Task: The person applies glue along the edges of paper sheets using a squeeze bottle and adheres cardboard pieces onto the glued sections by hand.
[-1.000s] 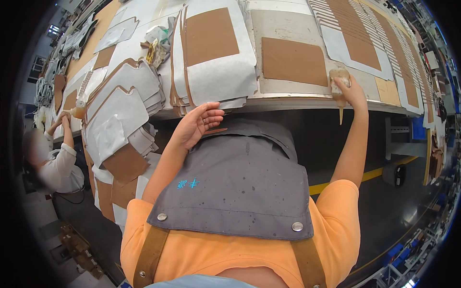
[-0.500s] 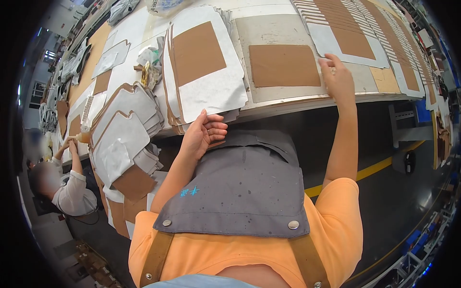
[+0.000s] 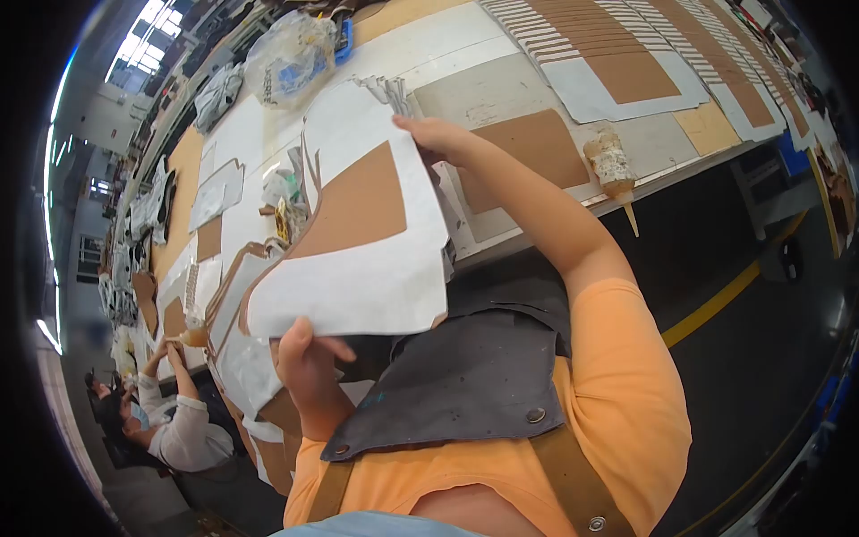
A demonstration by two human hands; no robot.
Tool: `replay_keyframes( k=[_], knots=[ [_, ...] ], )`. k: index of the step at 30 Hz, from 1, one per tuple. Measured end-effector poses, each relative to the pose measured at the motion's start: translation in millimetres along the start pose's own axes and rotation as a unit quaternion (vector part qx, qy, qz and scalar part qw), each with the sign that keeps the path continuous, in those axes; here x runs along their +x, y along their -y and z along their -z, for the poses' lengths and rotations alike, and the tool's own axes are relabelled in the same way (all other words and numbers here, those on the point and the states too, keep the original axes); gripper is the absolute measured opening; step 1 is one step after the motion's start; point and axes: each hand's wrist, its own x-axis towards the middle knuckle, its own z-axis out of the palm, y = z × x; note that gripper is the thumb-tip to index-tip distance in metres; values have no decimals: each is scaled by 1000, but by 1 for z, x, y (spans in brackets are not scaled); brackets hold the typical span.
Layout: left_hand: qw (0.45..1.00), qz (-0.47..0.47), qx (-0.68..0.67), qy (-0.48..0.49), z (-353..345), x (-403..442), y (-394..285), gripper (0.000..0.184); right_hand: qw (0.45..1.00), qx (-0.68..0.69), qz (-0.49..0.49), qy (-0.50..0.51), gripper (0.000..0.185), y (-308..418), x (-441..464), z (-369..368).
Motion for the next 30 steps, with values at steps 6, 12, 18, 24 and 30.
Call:
replay_keyframes(
  k=[6,12,18,24,30],
  knots=[
    [992,-81,48,-87,10,6,-5,31,991,-87,95,-17,25,22,21,26],
    [986,57,133,-79,-11,106,19,20,931,-52,237,-272,24,40,-69,179],
    [948,54,237,204,-109,263,109,22,813,90,231,-527,20,-19,-166,321],
    [956,50,143,252,-218,327,186,29,742,170,209,-614,25,-71,-206,413],
    [961,49,159,221,-251,362,238,36,697,158,224,-663,27,-83,-196,466]
  ],
)
